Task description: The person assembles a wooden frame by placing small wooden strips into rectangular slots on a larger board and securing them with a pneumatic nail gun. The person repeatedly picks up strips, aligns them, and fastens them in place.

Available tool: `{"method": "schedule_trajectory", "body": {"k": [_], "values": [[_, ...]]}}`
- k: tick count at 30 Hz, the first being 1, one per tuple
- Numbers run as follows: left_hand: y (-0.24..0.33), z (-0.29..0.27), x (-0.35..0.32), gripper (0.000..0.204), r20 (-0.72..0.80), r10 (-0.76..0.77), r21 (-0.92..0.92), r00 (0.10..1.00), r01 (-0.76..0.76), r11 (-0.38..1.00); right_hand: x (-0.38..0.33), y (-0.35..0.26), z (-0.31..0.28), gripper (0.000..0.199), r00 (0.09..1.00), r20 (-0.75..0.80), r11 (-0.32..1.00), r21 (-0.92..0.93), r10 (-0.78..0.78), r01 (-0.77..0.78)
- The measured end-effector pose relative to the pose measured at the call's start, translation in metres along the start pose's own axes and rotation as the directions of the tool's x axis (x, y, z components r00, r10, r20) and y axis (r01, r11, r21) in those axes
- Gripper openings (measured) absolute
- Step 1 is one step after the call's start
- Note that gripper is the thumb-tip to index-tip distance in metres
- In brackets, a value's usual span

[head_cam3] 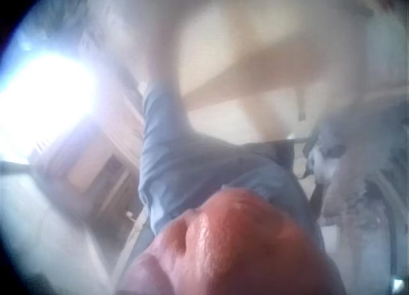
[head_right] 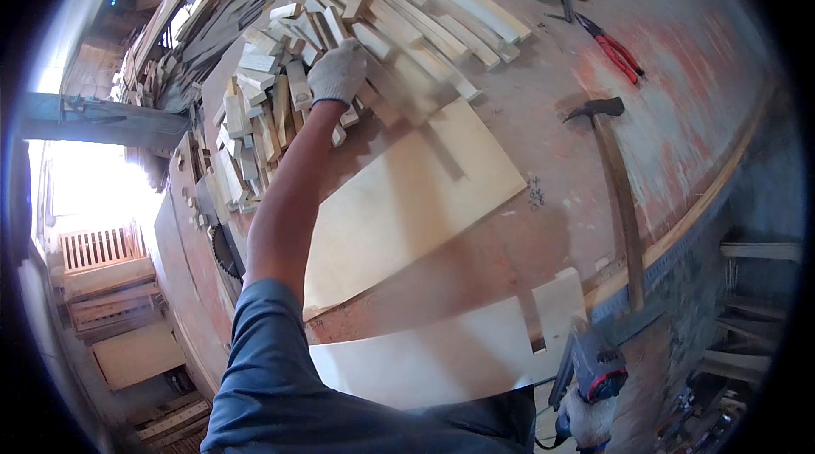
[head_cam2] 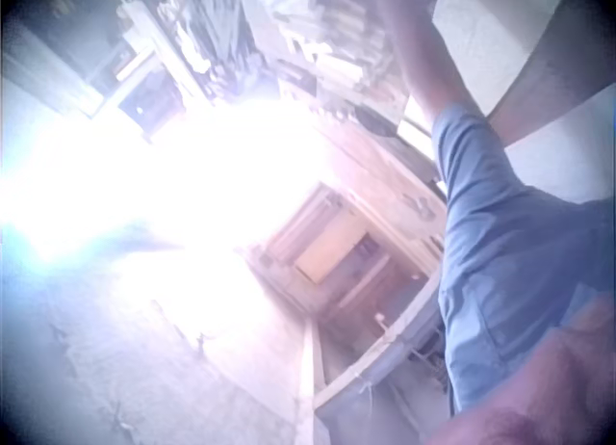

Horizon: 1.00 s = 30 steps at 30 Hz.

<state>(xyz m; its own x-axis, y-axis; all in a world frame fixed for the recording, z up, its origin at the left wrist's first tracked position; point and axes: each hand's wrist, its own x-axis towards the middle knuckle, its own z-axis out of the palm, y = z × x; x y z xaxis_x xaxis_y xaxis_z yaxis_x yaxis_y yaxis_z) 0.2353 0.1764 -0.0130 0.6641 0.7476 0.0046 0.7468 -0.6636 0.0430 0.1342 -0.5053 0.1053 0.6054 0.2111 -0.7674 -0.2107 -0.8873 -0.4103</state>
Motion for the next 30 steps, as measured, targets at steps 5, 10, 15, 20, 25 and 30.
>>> {"method": "schedule_trajectory", "body": {"k": [5, 10, 15, 20, 25, 30], "values": [[-0.026, 0.006, -0.018, 0.034, -0.145, -0.006, -0.117, 0.989, -0.011, 0.993, -0.004, 0.007, 0.011, 0.019, 0.991, -0.131, 0.991, 0.119, -0.041, 0.056], [-0.023, 0.012, -0.014, 0.035, -0.207, -0.12, -0.059, 0.971, 0.11, 0.992, -0.002, 0.009, 0.001, 0.021, 0.998, -0.021, 0.983, 0.172, 0.063, -0.059], [-0.018, 0.03, -0.007, 0.034, -0.252, -0.127, 0.019, 0.959, 0.136, 0.991, 0.0, 0.032, 0.001, 0.008, 1.0, 0.028, 0.989, 0.145, 0.012, -0.015], [-0.013, 0.035, -0.005, 0.028, -0.3, -0.115, 0.054, 0.947, 0.137, 0.989, -0.002, 0.03, 0.0, 0.011, 0.996, 0.046, 0.963, 0.255, 0.081, -0.09], [-0.015, -0.005, -0.02, 0.035, -0.21, -0.343, -0.204, 0.916, 0.302, 0.931, 0.008, 0.072, 0.01, 0.016, 0.999, -0.004, 0.985, 0.162, -0.049, 0.049], [-0.044, -0.03, -0.1, 0.041, -0.066, -0.129, -0.821, 0.989, 0.02, 0.571, 0.002, 0.056, 0.004, 0.021, 0.999, 0.042, 0.939, 0.342, 0.016, -0.029]]}}
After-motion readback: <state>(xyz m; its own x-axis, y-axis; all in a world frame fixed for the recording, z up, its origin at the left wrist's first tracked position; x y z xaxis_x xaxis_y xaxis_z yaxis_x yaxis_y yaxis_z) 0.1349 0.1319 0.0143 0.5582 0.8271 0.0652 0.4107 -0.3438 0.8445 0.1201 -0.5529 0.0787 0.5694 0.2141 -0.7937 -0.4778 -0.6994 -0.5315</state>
